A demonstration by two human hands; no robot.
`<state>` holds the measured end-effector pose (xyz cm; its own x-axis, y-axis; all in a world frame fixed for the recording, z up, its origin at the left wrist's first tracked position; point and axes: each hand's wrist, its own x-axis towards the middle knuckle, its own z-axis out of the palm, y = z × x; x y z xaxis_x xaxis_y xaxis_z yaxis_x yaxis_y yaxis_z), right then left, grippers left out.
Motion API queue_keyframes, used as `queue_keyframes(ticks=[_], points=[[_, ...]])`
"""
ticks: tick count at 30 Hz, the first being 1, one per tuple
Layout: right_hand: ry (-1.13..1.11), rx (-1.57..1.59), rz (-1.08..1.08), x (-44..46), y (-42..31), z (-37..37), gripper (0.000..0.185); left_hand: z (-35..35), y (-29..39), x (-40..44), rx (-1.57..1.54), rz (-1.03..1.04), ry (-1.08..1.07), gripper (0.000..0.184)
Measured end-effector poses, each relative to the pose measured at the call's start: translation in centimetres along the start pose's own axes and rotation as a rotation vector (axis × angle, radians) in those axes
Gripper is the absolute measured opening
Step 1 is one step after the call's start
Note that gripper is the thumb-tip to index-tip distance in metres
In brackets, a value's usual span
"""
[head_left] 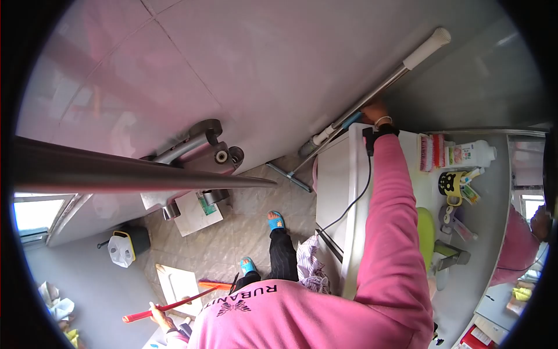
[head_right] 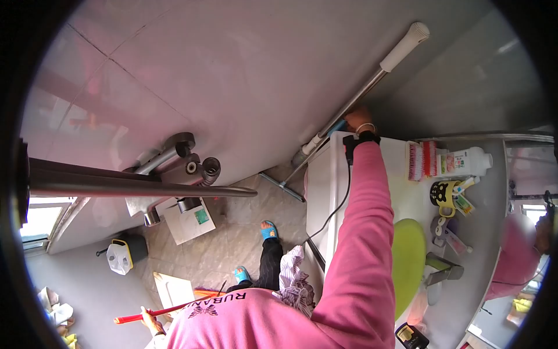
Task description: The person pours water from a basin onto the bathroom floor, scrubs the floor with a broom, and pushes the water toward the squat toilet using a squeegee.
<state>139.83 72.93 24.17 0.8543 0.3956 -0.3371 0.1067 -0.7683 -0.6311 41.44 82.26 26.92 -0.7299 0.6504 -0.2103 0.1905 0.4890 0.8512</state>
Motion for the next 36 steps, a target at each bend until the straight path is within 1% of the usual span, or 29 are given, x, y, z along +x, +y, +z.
queue_keyframes(ticks=[2,3,4,6,9,11,12,13,14,15,16,17,18,19,20,21,23,24,26,28,30,31,33,34,35,36], points=[[-0.105,-0.552,-0.332,2.1,1.9,0.3,0.022,0.2,-0.2,0.7,0.021,-0.005,0.008,0.022],[-0.015,-0.501,-0.286,0.6,0.9,-0.4,0.023,0.3,0.3,0.1,0.092,-0.004,-0.002,0.026],[0.078,-0.452,-0.242,-1.2,-0.8,0.0,0.025,0.2,0.0,0.7,0.097,-0.001,-0.01,0.027],[0.06,-0.41,-0.11,-2.7,-2.1,0.2,0.027,0.3,-1.3,2.1,0.1,-0.012,-0.04,0.029],[0.089,-0.522,-0.113,-6.1,-4.3,0.8,0.028,0.2,-2.5,3.7,0.02,-0.002,-0.059,0.03],[0.216,-0.441,-0.081,-9.3,-5.7,1.3,0.026,-0.3,-3.2,4.8,-0.035,0.01,-0.054,0.031],[0.327,-0.496,-0.2,-9.9,-5.3,2.1,0.022,0.5,-1.7,2.7,-0.027,0.017,-0.033,0.03],[0.311,-0.496,-0.212,-9.9,-5.3,2.5,0.022,1.7,0.2,0.6,-0.015,0.026,0.0,0.03],[0.317,-0.534,-0.236,-10.0,-5.2,2.9,0.021,1.8,0.2,0.3,-0.084,0.039,-0.013,0.028],[0.312,-0.569,-0.266,-10.0,-5.1,3.7,0.02,1.2,-0.8,1.5,-0.115,0.092,-0.112,0.026],[0.267,-0.584,-0.258,-10.0,-5.5,4.2,0.02,2.0,1.0,-0.8,-0.124,0.082,-0.12,0.025],[0.232,-0.6,-0.244,-9.8,-5.9,4.5,0.019,2.4,0.5,0.5,-0.095,0.035,-0.049,0.024],[0.202,-0.595,-0.257,-10.1,-6.2,5.1,0.019,2.9,0.9,0.3,-0.087,0.05,-0.03,0.022],[0.215,-0.635,-0.376,-10.5,-6.4,5.5,0.019,2.5,-0.3,1.7,-0.138,0.069,-0.086,0.019],[0.235,-0.676,-0.494,-10.9,-6.8,5.8,0.019,2.4,-0.6,2.0,-0.146,0.075,-0.075,0.019],[0.222,-0.678,-0.498,-11.8,-7.3,6.4,0.019,2.6,-0.4,1.8,-0.153,0.079,-0.066,0.019],[0.279,-0.631,-0.543,-14.8,-8.2,8.3,0.014,2.6,-0.1,1.3,-0.196,0.094,-0.048,0.02],[0.273,-0.634,-0.55,-16.6,-8.4,9.2,0.014,2.7,0.4,0.7,-0.169,0.101,-0.036,0.02],[0.328,-0.57,-0.671,-20.9,-8.3,11.1,0.01,2.5,0.0,1.6,-0.186,0.125,-0.006,0.019],[0.27,-0.491,-0.63,-25.5,-8.0,12.3,0.011,2.2,-0.2,2.3,-0.2,0.153,-0.005,0.019],[0.162,-0.507,-0.463,-30.4,-7.6,13.2,0.014,1.5,-0.1,3.3,-0.193,0.147,-0.04,0.017],[0.1,-0.493,-0.417,-32.7,-7.0,13.6,0.016,1.4,0.1,3.7,-0.188,0.157,-0.043,0.018],[-0.045,-0.433,-0.326,-36.9,-5.0,15.0,0.021,1.1,0.6,4.3,-0.178,0.235,-0.08,0.019],[-0.107,-0.233,-0.172,-39.5,-5.0,15.9,0.022,0.8,0.9,4.6,-0.133,0.275,-0.09,0.019],[-0.253,-0.062,0.125,-42.1,-5.0,16.1,0.023,0.2,0.5,5.8,-0.116,0.297,-0.163,0.021],[-0.284,0.081,0.251,-43.7,-2.9,17.6,0.018,-0.2,0.4,6.3,-0.093,0.357,-0.198,0.02]])
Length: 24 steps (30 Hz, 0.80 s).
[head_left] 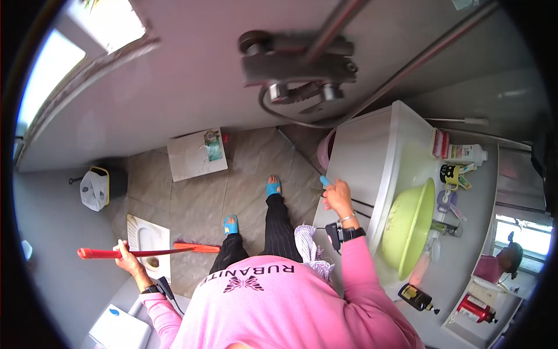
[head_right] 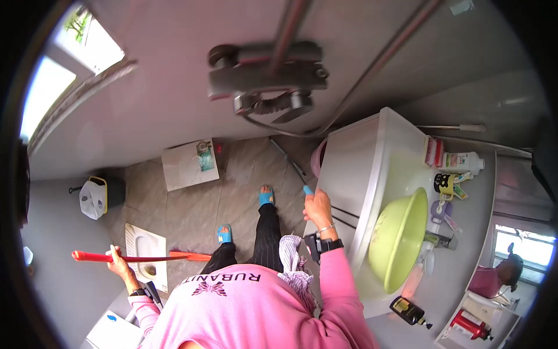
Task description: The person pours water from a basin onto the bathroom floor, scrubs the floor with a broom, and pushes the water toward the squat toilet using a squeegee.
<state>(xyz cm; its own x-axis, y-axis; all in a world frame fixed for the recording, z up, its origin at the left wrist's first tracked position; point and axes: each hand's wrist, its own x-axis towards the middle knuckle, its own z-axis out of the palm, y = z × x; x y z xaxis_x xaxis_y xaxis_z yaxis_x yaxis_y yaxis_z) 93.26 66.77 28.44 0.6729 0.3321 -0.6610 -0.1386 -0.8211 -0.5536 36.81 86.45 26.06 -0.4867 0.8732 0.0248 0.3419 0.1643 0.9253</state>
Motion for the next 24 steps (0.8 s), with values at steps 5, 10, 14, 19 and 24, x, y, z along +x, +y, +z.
queue_keyframes(ticks=[5,10,14,19,24], points=[[-0.511,0.742,0.402,-1.9,9.3,8.3,0.004,-2.0,0.5,1.0,-0.041,0.193,-0.12,0.023],[-0.171,0.61,0.482,1.7,16.8,19.3,0.031,-7.9,-0.3,2.0,-0.166,0.141,-0.022,0.025],[-0.098,0.111,0.144,-1.1,19.3,21.7,0.062,-11.8,-2.0,2.0,-0.221,0.115,0.035,0.025],[-0.085,0.13,0.11,-0.5,22.6,22.4,0.062,-14.2,-2.5,-0.2,-0.224,0.2,0.012,0.029],[-0.03,-0.117,0.04,1.2,27.0,25.7,0.057,-16.5,-2.8,-0.6,-0.222,0.155,0.022,0.032]])
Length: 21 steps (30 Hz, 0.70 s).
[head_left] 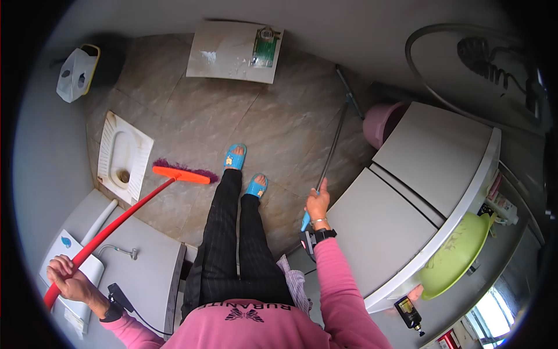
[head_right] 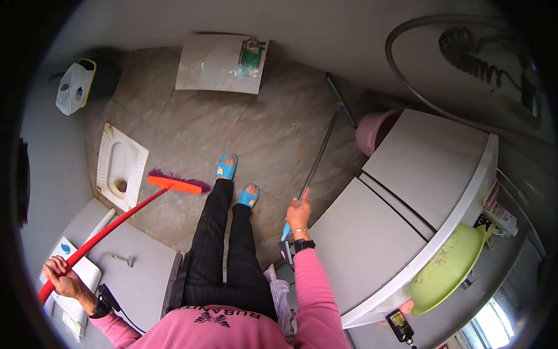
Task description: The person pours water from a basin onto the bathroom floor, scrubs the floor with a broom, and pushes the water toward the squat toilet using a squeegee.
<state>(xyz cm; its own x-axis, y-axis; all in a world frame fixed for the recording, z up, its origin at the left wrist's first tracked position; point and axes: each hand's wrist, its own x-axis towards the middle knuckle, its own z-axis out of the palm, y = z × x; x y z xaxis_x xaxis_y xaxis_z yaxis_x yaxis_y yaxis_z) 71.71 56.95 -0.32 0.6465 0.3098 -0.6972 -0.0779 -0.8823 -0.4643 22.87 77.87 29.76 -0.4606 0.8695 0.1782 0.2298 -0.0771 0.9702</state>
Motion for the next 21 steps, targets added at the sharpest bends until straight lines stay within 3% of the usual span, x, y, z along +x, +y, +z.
queue_keyframes(ticks=[1,3,4,7,9,11,13,14,16,17,19,21], points=[[-0.002,-0.004,0.008,0.4,1.9,0.8,0.057,-0.6,0.0,-0.1,-0.014,-0.004,-0.009,0.033],[0.045,-0.23,-0.219,0.7,5.2,2.6,0.059,-1.1,-0.2,-0.3,-0.025,0.023,-0.001,0.033],[-0.028,-0.208,-0.085,-1.5,2.6,2.5,0.063,-1.4,-0.3,-0.4,-0.033,0.033,-0.024,0.032],[-0.079,-0.325,-0.25,-5.4,6.5,2.8,0.06,-2.8,-0.9,-0.4,-0.099,0.067,-0.102,0.03],[-0.192,-0.328,-0.227,-10.9,5.8,0.8,0.058,-2.7,-0.9,-0.8,-0.103,0.105,-0.065,0.03],[-0.158,-0.5,-0.618,-14.6,8.9,-1.0,0.058,-2.0,-0.4,-1.6,-0.086,0.13,-0.036,0.03],[-0.429,-0.407,-0.186,-19.8,3.6,-3.8,0.058,-1.7,-0.2,-2.1,-0.098,0.13,0.014,0.031],[-0.43,-0.41,-0.195,-20.8,2.9,-4.5,0.058,-2.6,-0.1,-2.1,-0.101,0.143,-0.003,0.03],[-0.57,-0.309,0.114,-22.2,1.9,-5.5,0.058,-2.0,-0.5,-2.3,-0.122,0.169,0.022,0.03],[-0.574,-0.32,0.105,-22.7,1.5,-6.6,0.058,-1.8,-0.2,-2.7,-0.113,0.192,0.036,0.03],[-0.641,0.126,0.336,-22.8,0.8,-9.0,0.057,-2.7,-0.1,-3.3,-0.134,0.186,0.03,0.029],[-0.643,0.176,0.432,-22.8,0.3,-9.8,0.057,-4.5,0.0,-4.1,-0.116,0.184,0.064,0.029]])
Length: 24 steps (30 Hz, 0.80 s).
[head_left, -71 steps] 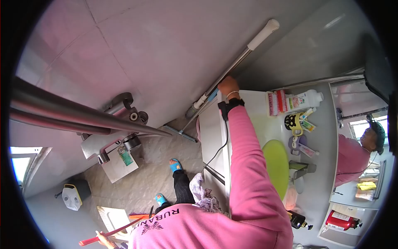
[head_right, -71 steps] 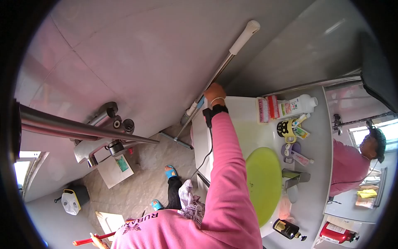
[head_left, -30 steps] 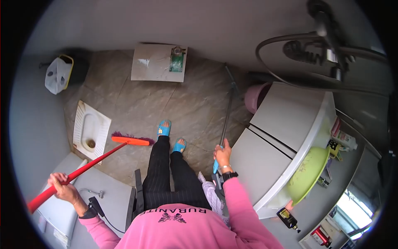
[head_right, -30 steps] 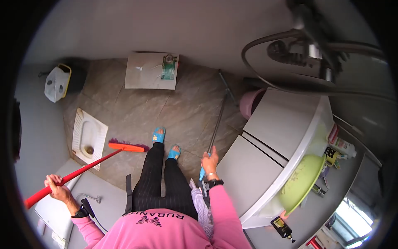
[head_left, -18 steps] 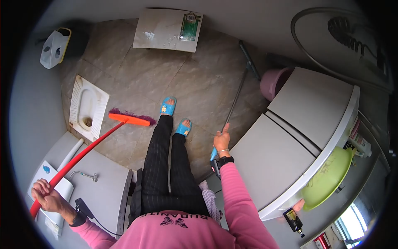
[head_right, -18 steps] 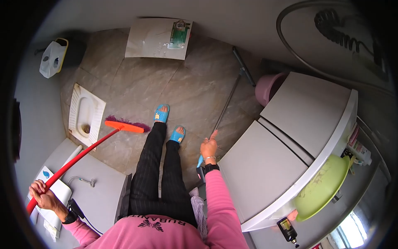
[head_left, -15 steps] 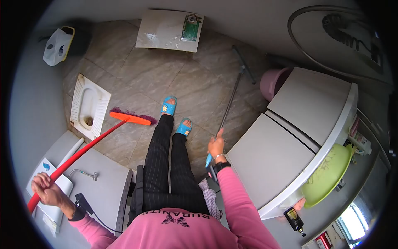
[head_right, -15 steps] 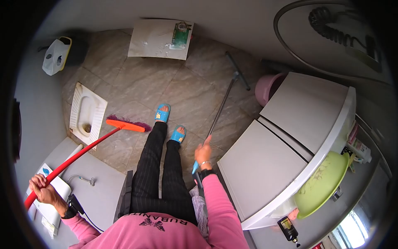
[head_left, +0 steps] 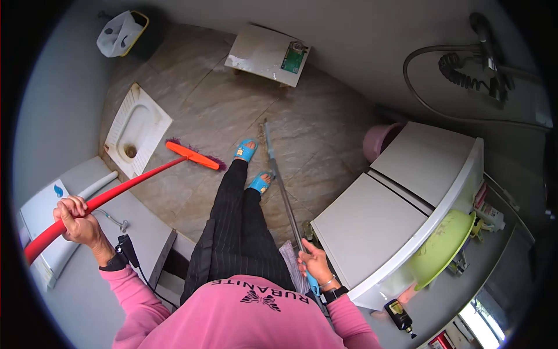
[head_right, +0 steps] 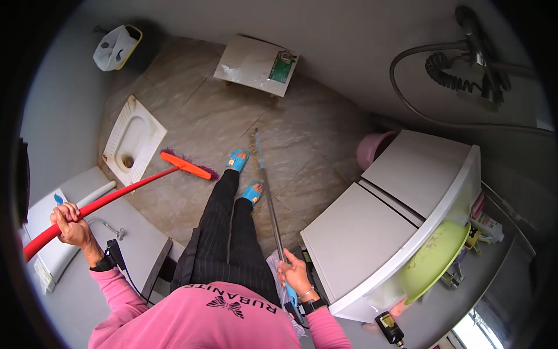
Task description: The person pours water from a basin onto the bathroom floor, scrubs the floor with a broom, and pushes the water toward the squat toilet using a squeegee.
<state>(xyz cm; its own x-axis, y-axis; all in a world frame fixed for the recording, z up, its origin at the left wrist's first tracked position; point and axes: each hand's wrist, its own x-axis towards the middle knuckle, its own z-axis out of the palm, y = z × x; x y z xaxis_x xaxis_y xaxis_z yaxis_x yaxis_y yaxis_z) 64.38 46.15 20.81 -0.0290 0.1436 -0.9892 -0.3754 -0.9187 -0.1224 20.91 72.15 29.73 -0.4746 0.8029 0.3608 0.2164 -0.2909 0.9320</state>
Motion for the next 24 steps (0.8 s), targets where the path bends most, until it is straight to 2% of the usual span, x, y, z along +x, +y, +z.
queue_keyframes(ticks=[4,6,7,9,10,11,12,13,15,17,18,20,22,24], points=[[0.297,-0.192,-0.318,2.6,-0.9,0.1,0.057,-4.4,0.2,-1.2,-0.035,-0.018,-0.006,0.03],[0.469,-0.43,-0.491,6.9,-4.3,-1.8,0.055,-5.9,0.2,-1.7,-0.059,-0.023,0.017,0.031],[0.547,-0.608,-0.685,12.4,-4.4,-5.5,0.055,-6.6,0.1,-1.8,-0.051,-0.031,0.021,0.031],[0.611,-0.654,-0.586,17.9,-10.5,-4.1,0.057,-7.7,-0.6,-1.9,-0.092,-0.049,0.016,0.033],[0.666,-0.782,-0.663,21.4,-9.5,-4.7,0.056,-7.9,-0.9,-1.7,-0.122,-0.054,0.008,0.034],[0.772,-0.935,-0.84,23.2,-7.9,-3.8,0.054,-8.3,-1.0,-1.5,-0.105,-0.074,0.015,0.034],[0.798,-0.962,-0.795,24.3,-6.3,-2.8,0.056,-8.6,-0.8,-1.6,-0.094,-0.112,0.052,0.034],[0.696,-0.86,-0.715,22.7,-4.9,-0.6,0.06,-9.2,-0.8,-1.7,-0.104,-0.099,0.025,0.034],[0.676,-0.995,-0.825,21.1,2.2,0.7,0.06,-9.8,-0.3,-2.0,-0.095,-0.108,0.004,0.035],[0.533,-0.966,-0.716,15.7,7.4,1.7,0.063,-11.1,-0.1,-2.0,-0.12,-0.165,0.062,0.036],[0.426,-0.768,-0.493,12.3,9.2,2.1,0.063,-11.1,0.5,-2.0,-0.149,-0.171,0.025,0.036],[0.365,-0.158,-0.199,5.4,9.4,4.6,0.059,-11.4,0.4,-1.8,-0.167,-0.168,0.033,0.033],[0.445,-0.031,-0.173,2.9,10.9,5.8,0.057,-11.4,-1.1,-1.9,-0.155,-0.178,0.016,0.031],[0.609,-0.095,-0.191,4.5,12.5,5.1,0.058,-11.6,-2.2,-1.9,-0.145,-0.184,-0.013,0.03]])
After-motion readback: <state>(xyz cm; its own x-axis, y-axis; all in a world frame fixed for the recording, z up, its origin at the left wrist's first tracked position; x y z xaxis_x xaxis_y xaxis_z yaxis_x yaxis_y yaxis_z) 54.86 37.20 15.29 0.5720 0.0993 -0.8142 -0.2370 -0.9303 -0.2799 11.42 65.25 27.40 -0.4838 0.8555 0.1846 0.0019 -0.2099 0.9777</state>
